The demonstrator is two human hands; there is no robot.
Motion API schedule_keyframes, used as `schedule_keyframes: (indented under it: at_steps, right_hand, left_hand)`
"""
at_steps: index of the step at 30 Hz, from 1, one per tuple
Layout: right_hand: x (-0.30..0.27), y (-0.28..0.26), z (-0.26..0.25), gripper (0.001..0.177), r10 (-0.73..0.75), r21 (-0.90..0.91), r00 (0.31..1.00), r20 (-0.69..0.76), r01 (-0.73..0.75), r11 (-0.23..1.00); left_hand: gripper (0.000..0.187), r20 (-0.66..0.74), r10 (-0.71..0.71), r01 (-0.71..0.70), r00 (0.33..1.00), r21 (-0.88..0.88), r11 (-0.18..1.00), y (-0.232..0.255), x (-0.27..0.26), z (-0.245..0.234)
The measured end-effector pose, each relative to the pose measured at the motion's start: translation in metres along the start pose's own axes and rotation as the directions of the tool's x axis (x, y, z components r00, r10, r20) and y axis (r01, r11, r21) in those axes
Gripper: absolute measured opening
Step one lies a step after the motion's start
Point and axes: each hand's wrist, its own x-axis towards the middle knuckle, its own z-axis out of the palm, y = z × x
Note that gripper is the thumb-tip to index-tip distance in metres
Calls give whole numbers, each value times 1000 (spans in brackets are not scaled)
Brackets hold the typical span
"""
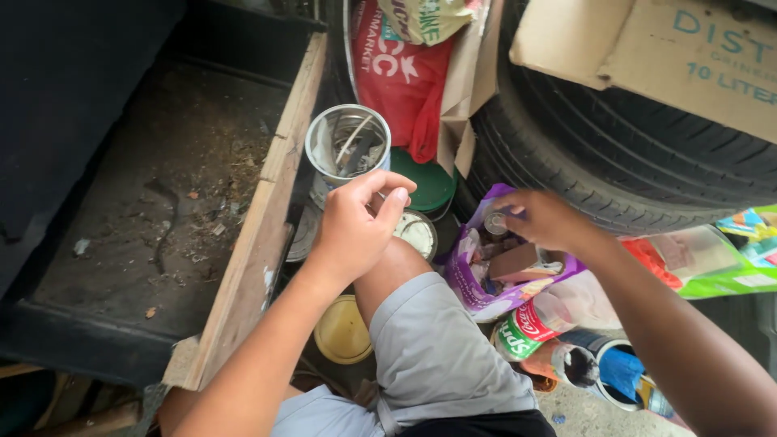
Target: The user is seen sorting and organizing small items like screws, nuts, and other miscellaneous items into different containers.
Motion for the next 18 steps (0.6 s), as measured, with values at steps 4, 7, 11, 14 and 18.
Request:
schedule_keyframes:
  at_steps: [4,7,11,14,18]
  right_hand:
    - [3,-46,-22,38,-139,120,990,-35,142,982]
    - [6,-109,-40,34,-431,186,891,-146,453,872]
    - [5,-206,-50,26,-523,209,818,-240,570,795]
    - [23,-259,-43,22,-612,205,727,-312,681,703]
    - [78,-310,-29,25,-728,153,599,-335,797,585]
  left_hand:
    - [16,-62,-14,14,998,2,1000,-1,-5,-26]
    - [16,-129,-14,17,992,17,1000,-2,-9,-59]
    - [13,-244,70,-22,967,195,980,-3,-15,-114]
    - [11,-290,161,-62,944,322,945,-14,-16,-153]
    - [12,-268,204,-63,942,456,888,-43,-13,-192]
